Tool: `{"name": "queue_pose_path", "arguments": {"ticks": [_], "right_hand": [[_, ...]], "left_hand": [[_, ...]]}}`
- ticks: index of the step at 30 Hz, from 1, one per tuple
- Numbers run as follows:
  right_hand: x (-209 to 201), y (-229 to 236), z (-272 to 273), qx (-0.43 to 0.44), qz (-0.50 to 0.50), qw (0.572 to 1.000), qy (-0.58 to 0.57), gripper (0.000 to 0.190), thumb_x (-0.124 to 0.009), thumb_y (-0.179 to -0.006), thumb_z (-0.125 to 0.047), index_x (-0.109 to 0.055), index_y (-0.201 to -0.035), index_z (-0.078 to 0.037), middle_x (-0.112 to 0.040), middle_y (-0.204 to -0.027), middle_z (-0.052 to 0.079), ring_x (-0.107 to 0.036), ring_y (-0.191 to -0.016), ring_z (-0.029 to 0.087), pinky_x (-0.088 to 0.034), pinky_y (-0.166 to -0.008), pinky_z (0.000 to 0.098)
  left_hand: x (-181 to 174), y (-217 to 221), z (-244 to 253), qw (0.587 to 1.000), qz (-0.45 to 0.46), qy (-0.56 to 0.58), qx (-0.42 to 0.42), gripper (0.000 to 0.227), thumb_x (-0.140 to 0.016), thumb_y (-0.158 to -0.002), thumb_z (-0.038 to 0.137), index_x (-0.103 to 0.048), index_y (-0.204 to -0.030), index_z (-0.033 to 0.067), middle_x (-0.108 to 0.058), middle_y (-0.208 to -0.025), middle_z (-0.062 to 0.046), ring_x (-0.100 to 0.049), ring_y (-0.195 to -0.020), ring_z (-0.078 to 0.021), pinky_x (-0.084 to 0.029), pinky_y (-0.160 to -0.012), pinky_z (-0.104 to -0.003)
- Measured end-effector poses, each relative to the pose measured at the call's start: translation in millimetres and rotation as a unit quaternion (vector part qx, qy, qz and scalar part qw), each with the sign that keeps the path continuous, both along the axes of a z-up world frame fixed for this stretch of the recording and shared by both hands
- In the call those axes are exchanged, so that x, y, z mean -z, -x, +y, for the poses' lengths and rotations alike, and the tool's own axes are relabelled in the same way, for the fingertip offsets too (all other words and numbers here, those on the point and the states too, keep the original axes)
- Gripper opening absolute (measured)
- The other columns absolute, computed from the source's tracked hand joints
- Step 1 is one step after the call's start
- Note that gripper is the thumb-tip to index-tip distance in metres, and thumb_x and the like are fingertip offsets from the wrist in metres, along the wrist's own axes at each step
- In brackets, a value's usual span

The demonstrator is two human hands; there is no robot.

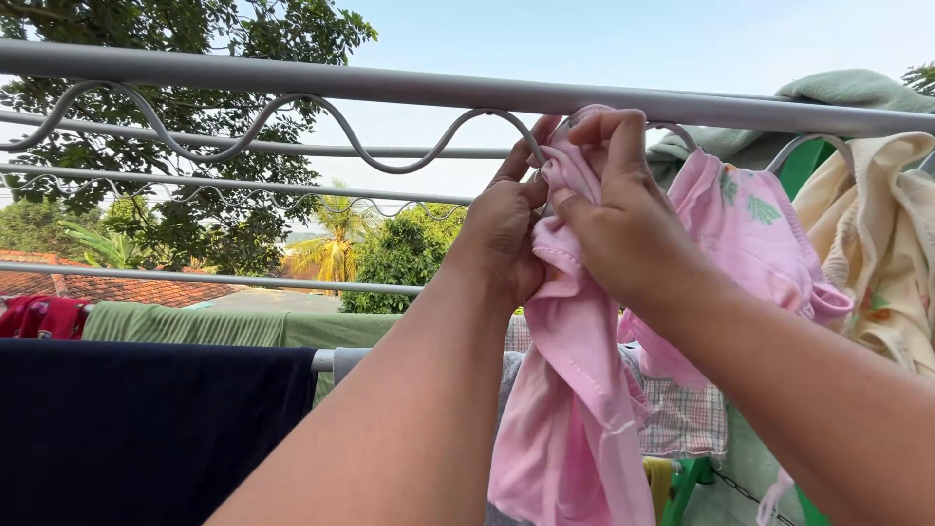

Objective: Hanging various items of wet clothing on a drying rack outdoors.

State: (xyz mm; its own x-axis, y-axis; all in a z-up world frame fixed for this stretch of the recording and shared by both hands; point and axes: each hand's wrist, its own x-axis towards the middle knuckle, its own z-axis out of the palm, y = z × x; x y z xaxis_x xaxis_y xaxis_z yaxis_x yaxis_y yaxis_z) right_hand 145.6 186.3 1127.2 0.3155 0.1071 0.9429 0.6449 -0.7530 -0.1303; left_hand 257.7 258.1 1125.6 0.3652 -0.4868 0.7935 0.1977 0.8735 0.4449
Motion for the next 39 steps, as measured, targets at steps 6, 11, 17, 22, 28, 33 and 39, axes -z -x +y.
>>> {"name": "queue_pose_path", "arguments": {"ticks": [6, 11, 17, 22, 28, 33, 39], "right_hand": [[-4.9, -10.8, -12.4, -0.039, 0.032, 0.999, -0.009, 0.044, -0.059, -0.091, 0.005, -0.03, -0.121, -0.009, -0.062, -0.122, 0.013, -0.064, -0.115, 0.018, -0.056, -0.087, 0.0275], [26.6, 9.5, 8.3, 0.138, -0.092, 0.986, 0.026, 0.06, -0.075, -0.084, -0.004, -0.032, -0.125, -0.007, -0.053, -0.122, 0.017, -0.06, -0.119, 0.03, -0.046, -0.101, 0.0397], [63.1, 18.6, 16.0, 0.221, -0.105, 0.969, 0.022, 0.07, -0.086, -0.072, -0.016, -0.036, -0.12, -0.006, -0.038, -0.122, 0.021, -0.046, -0.118, 0.04, -0.042, -0.101, 0.0476], [82.3, 17.4, 13.2, 0.236, 0.032, 0.969, -0.071, 0.054, -0.074, -0.086, -0.016, -0.039, -0.126, -0.011, -0.066, -0.114, 0.019, -0.064, -0.107, 0.046, -0.047, -0.084, 0.0538], [51.1, 19.7, 10.1, 0.204, -0.125, 0.971, -0.009, 0.035, -0.069, -0.091, -0.009, -0.052, -0.121, -0.008, -0.07, -0.117, 0.016, -0.069, -0.113, 0.043, -0.052, -0.094, 0.0493], [55.2, 24.6, 22.4, 0.285, -0.109, 0.952, 0.011, 0.054, -0.077, -0.084, -0.008, -0.048, -0.13, -0.01, -0.062, -0.129, 0.017, -0.057, -0.119, 0.043, -0.04, -0.097, 0.0549], [97.2, 21.9, 15.4, 0.18, -0.136, 0.974, 0.019, 0.061, -0.08, -0.087, -0.014, -0.036, -0.128, -0.004, -0.05, -0.128, 0.021, -0.055, -0.126, 0.04, -0.042, -0.106, 0.0486]], "left_hand": [[-2.5, -21.8, -9.4, 0.996, 0.03, -0.004, -0.084, 0.023, -0.058, -0.1, 0.003, -0.058, -0.123, 0.0047, -0.065, -0.109, -0.015, -0.07, -0.093, -0.0233, -0.065, -0.077, -0.038], [4.1, 9.2, 9.9, 0.968, 0.104, -0.06, -0.222, 0.023, -0.063, -0.1, 0.02, -0.057, -0.11, -0.0007, -0.069, -0.092, -0.015, -0.068, -0.077, -0.0211, -0.062, -0.062, -0.038], [44.9, 4.3, 4.9, 0.953, 0.14, -0.072, -0.26, 0.016, -0.061, -0.098, 0.013, -0.054, -0.106, 0.0005, -0.066, -0.087, -0.011, -0.065, -0.071, -0.019, -0.059, -0.063, -0.036], [90.3, -2.4, 11.9, 0.946, 0.19, -0.088, -0.246, 0.013, -0.06, -0.097, 0.01, -0.052, -0.105, 0.0022, -0.064, -0.09, -0.01, -0.063, -0.072, -0.0159, -0.061, -0.066, -0.033], [132.1, 18.2, 22.8, 0.91, 0.214, -0.185, -0.303, 0.014, -0.057, -0.098, 0.016, -0.051, -0.105, 0.0051, -0.066, -0.091, -0.01, -0.068, -0.075, -0.0194, -0.059, -0.061, -0.036], [153.8, 28.7, 23.3, 0.917, 0.237, -0.183, -0.262, 0.013, -0.054, -0.099, 0.013, -0.049, -0.105, 0.0029, -0.061, -0.093, -0.013, -0.069, -0.075, -0.0251, -0.066, -0.067, -0.041], [165.1, 39.3, 27.5, 0.922, 0.241, -0.19, -0.238, 0.012, -0.052, -0.097, 0.007, -0.048, -0.107, 0.0019, -0.059, -0.098, -0.014, -0.068, -0.078, -0.0264, -0.067, -0.068, -0.043]]}}
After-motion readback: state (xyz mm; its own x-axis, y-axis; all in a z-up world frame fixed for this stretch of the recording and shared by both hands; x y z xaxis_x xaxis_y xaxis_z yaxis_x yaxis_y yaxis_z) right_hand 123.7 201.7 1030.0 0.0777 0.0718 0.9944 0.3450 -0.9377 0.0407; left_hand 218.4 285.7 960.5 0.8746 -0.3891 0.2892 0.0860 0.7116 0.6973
